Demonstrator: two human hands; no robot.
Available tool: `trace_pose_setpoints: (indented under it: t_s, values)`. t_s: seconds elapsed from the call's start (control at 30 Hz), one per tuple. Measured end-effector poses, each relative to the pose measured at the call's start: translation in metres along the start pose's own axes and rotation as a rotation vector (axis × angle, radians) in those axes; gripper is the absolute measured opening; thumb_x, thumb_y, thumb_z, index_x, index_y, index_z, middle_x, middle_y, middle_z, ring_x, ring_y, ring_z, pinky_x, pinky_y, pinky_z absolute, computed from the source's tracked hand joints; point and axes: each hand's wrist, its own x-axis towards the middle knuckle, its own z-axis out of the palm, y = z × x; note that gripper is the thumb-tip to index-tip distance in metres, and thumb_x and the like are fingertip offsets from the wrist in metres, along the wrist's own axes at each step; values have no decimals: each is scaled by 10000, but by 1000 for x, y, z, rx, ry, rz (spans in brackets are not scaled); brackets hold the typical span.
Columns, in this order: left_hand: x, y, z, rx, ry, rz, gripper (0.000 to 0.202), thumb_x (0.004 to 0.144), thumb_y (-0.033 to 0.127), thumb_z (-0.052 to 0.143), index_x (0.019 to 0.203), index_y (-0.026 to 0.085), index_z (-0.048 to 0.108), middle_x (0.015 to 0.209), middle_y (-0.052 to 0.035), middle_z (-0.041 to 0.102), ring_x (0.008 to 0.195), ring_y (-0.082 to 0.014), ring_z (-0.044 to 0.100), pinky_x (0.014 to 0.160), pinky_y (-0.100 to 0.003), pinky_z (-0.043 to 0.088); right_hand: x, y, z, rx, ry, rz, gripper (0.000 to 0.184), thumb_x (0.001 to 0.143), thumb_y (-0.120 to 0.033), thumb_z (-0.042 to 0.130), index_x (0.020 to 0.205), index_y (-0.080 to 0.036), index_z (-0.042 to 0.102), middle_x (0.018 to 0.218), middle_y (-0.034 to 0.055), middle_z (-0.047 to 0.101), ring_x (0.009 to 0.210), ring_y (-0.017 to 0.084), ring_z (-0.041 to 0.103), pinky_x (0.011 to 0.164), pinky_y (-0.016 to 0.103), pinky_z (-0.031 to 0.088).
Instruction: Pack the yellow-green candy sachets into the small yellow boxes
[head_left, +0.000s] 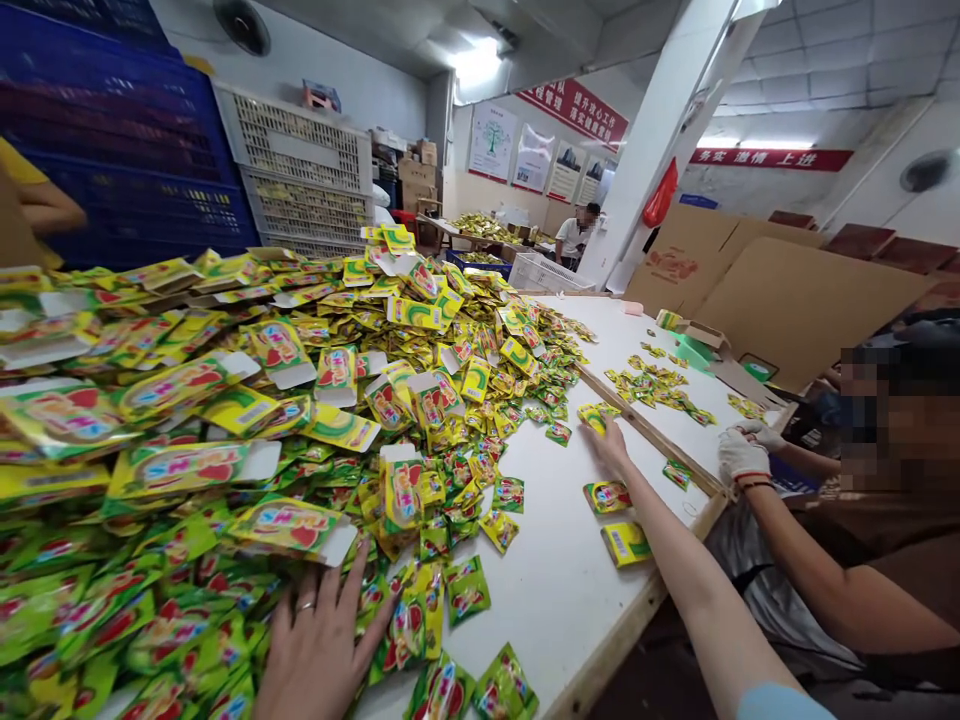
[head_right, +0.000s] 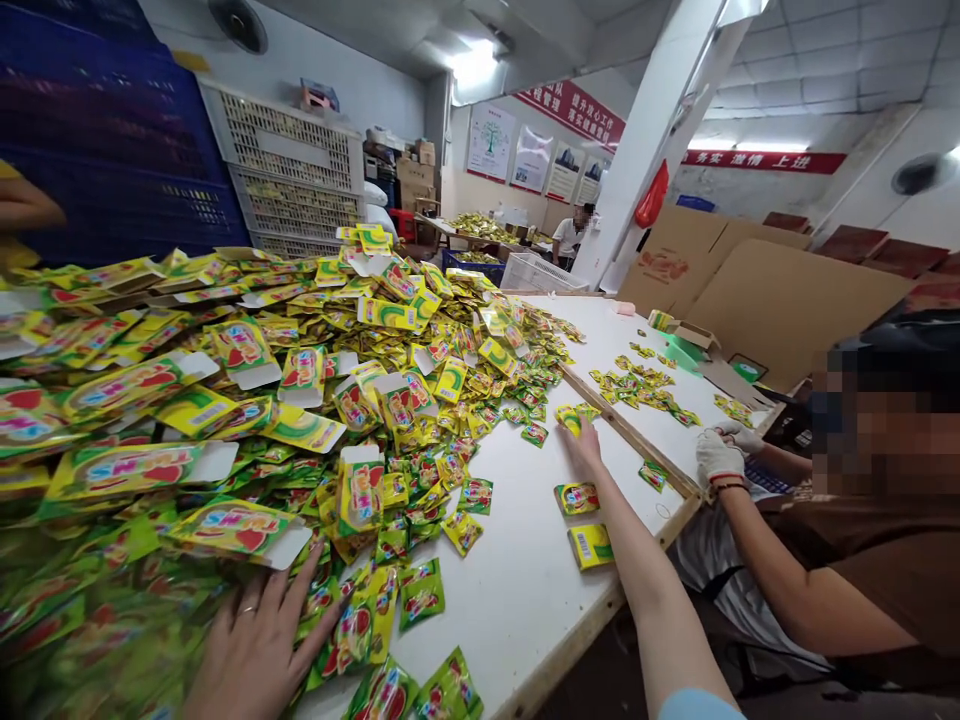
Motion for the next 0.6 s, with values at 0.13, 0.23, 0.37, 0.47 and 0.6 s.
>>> trace_pose_setpoints:
  t_s: [0.13, 0.23, 0.37, 0.47, 0.6]
  values:
    - [2, 4, -3, 24, -22, -16, 679, 874, 486, 328, 1350, 91, 608, 1351, -231, 598, 1296, -420, 485, 1096, -549, 288, -7, 15, -8, 253, -134, -36, 611, 979, -576, 230, 1384, -187, 471, 1291, 174, 648, 1120, 276, 671, 900, 445, 553]
    - [1, 2, -1, 19, -6, -1, 674, 875, 469, 325, 1346, 78, 607, 1361, -247, 585, 1306, -432, 471, 1088, -556, 292, -16, 18, -19, 448, -212, -60, 601, 987, -556, 198, 1377, -194, 478, 1324, 175, 638, 1096, 269, 691, 902, 461, 556]
    - [0, 1, -1, -23, 11, 1, 680, 884, 490, 342, 1402, 104, 556, 1369, -227, 587, 1308, -419, 474, 1091, -557, 299, -27, 18, -31, 632, -278, -50, 612, 991, -545, 186, 1374, -171, 481, 1338, 196, 627, 1056, 269, 706, 919, 470, 548]
    - [0, 3, -3, -103, 27, -24, 665, 896, 509, 350, 1425, 148, 529, 1368, -205, 594, 1308, -398, 482, 1098, -563, 296, -31, 15, -34, 725, -307, -36, 613, 988, -564, 202, 1332, -168, 520, 1305, 195, 648, 995, 266, 719, 887, 461, 563]
    - [2, 3, -7, -118, 19, -28, 672, 899, 509, 344, 1430, 135, 520, 1358, -218, 599, 1307, -401, 487, 1084, -570, 311, -36, 8, -33, 786, -313, -28, 553, 982, -545, 260, 1290, -200, 564, 1249, 160, 683, 920, 251, 723, 798, 434, 593]
